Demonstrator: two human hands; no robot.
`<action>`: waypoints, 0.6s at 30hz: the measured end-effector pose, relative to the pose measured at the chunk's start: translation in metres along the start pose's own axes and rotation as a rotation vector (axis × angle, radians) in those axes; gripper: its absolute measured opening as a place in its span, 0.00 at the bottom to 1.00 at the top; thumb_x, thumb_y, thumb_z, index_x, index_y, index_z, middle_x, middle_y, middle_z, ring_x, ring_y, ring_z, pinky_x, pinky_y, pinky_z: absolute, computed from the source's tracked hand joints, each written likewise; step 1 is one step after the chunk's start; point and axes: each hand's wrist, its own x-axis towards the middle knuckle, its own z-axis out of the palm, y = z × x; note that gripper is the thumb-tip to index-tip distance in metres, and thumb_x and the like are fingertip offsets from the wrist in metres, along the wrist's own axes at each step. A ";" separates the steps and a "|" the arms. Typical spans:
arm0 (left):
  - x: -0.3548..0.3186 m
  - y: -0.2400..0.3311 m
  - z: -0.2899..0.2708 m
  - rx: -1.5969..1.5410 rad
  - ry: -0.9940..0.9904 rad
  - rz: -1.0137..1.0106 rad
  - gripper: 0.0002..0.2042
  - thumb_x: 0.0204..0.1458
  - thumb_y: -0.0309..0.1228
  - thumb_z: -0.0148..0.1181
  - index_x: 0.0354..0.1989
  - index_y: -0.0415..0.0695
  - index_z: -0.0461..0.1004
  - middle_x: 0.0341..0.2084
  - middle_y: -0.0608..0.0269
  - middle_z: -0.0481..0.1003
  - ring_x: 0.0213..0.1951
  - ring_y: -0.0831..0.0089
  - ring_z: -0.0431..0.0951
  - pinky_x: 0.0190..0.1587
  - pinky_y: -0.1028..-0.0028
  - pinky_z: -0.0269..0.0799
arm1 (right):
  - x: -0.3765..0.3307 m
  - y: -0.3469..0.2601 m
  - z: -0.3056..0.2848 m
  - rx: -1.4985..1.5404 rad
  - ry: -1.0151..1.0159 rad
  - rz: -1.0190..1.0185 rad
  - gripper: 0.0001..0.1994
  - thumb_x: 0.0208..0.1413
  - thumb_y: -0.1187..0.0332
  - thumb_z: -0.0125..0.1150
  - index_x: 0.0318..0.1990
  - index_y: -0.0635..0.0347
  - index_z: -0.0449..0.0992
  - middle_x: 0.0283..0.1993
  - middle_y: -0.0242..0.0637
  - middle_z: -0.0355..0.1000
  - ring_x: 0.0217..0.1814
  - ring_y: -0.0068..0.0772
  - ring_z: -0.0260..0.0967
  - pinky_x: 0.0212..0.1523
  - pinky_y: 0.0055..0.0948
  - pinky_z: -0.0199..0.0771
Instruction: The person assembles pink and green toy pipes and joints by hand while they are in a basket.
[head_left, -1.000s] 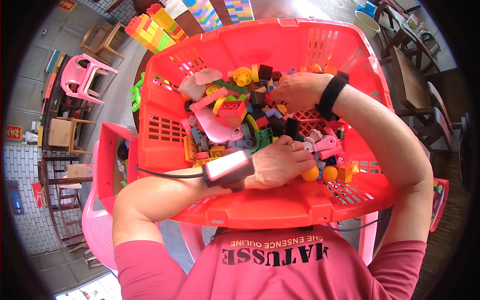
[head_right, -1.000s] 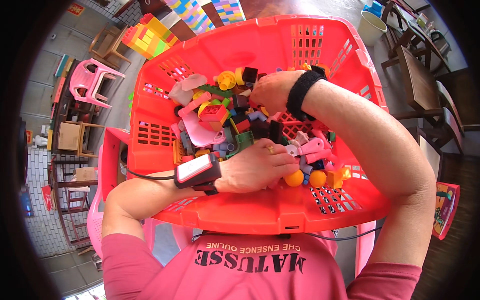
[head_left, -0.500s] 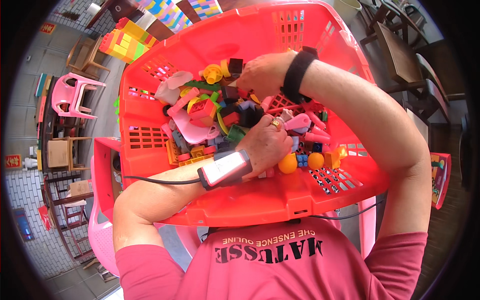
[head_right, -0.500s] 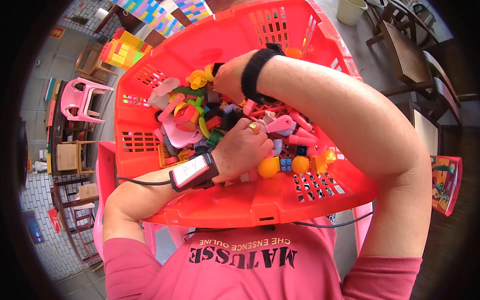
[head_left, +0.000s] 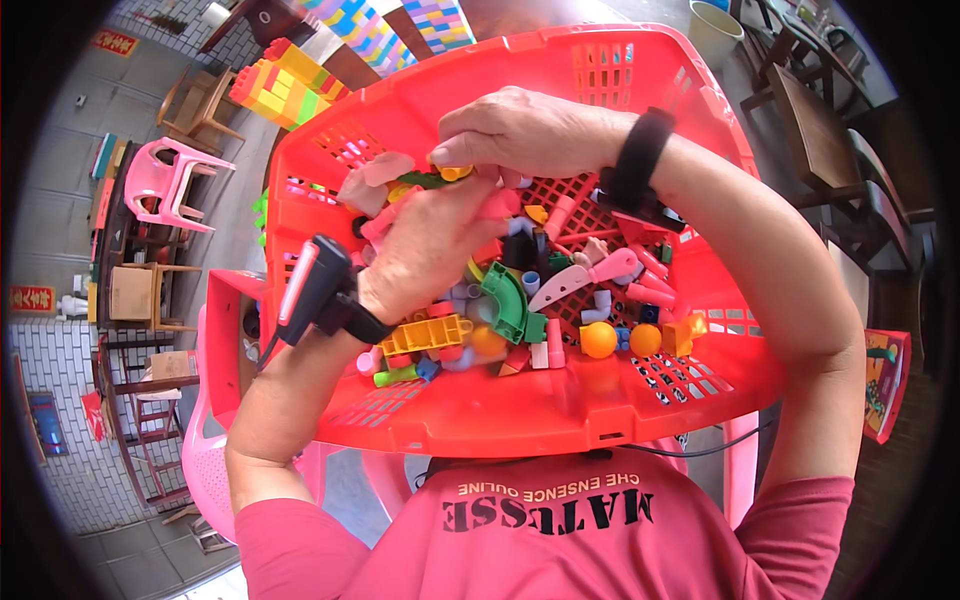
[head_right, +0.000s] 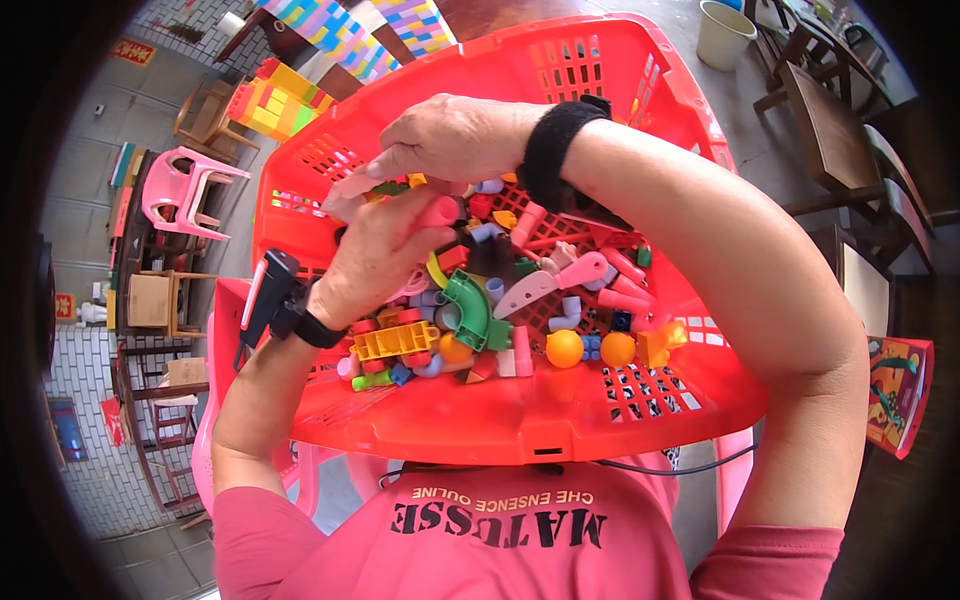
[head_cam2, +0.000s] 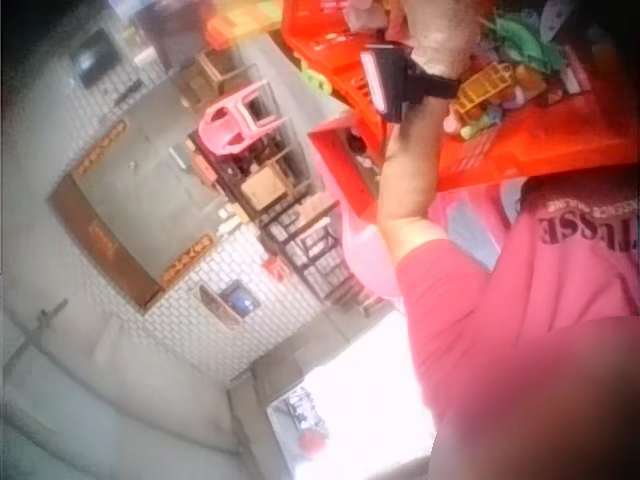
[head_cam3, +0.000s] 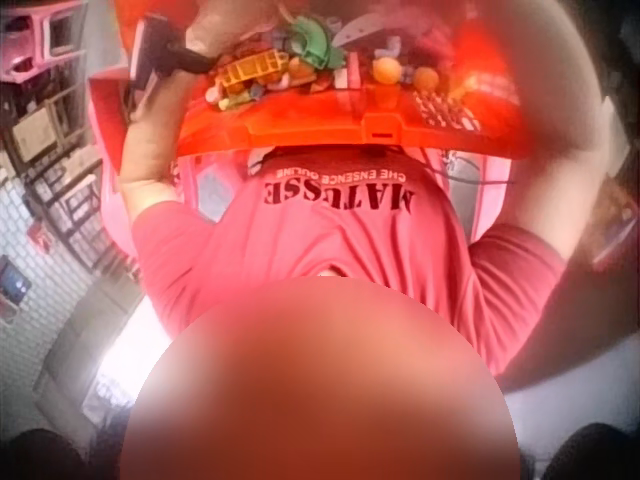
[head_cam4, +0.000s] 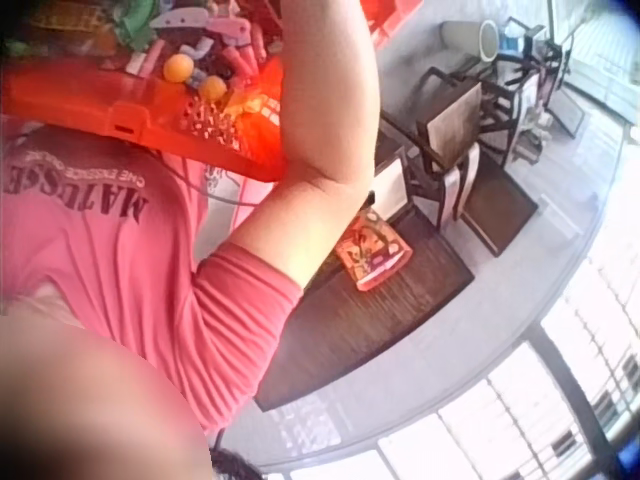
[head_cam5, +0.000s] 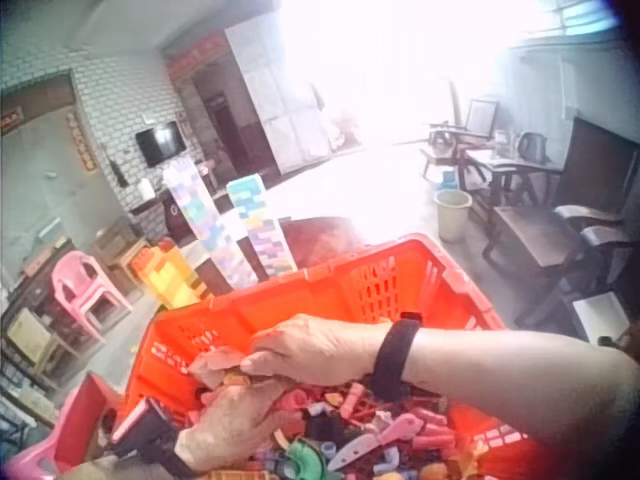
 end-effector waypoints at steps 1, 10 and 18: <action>-0.002 -0.005 -0.008 0.017 0.057 -0.025 0.14 0.48 0.29 0.60 0.43 0.39 0.70 0.29 0.44 0.74 0.34 0.47 0.76 0.35 0.58 0.71 | -0.002 -0.004 0.000 0.117 -0.032 0.137 0.12 0.60 0.63 0.52 0.36 0.64 0.72 0.29 0.48 0.73 0.32 0.49 0.73 0.33 0.38 0.72; -0.004 -0.052 -0.039 -0.535 0.045 -0.248 0.13 0.48 0.28 0.62 0.42 0.37 0.73 0.30 0.62 0.78 0.34 0.76 0.79 0.36 0.74 0.73 | 0.000 0.002 0.014 -0.102 0.167 -0.020 0.10 0.52 0.70 0.61 0.38 0.64 0.70 0.29 0.46 0.72 0.34 0.52 0.71 0.35 0.41 0.71; -0.011 -0.096 -0.050 0.387 -0.123 -0.389 0.23 0.47 0.48 0.62 0.42 0.40 0.74 0.35 0.50 0.77 0.40 0.54 0.78 0.40 0.59 0.72 | -0.002 0.014 0.011 -0.315 0.205 -0.054 0.08 0.54 0.72 0.57 0.40 0.65 0.69 0.35 0.46 0.70 0.40 0.53 0.68 0.39 0.42 0.70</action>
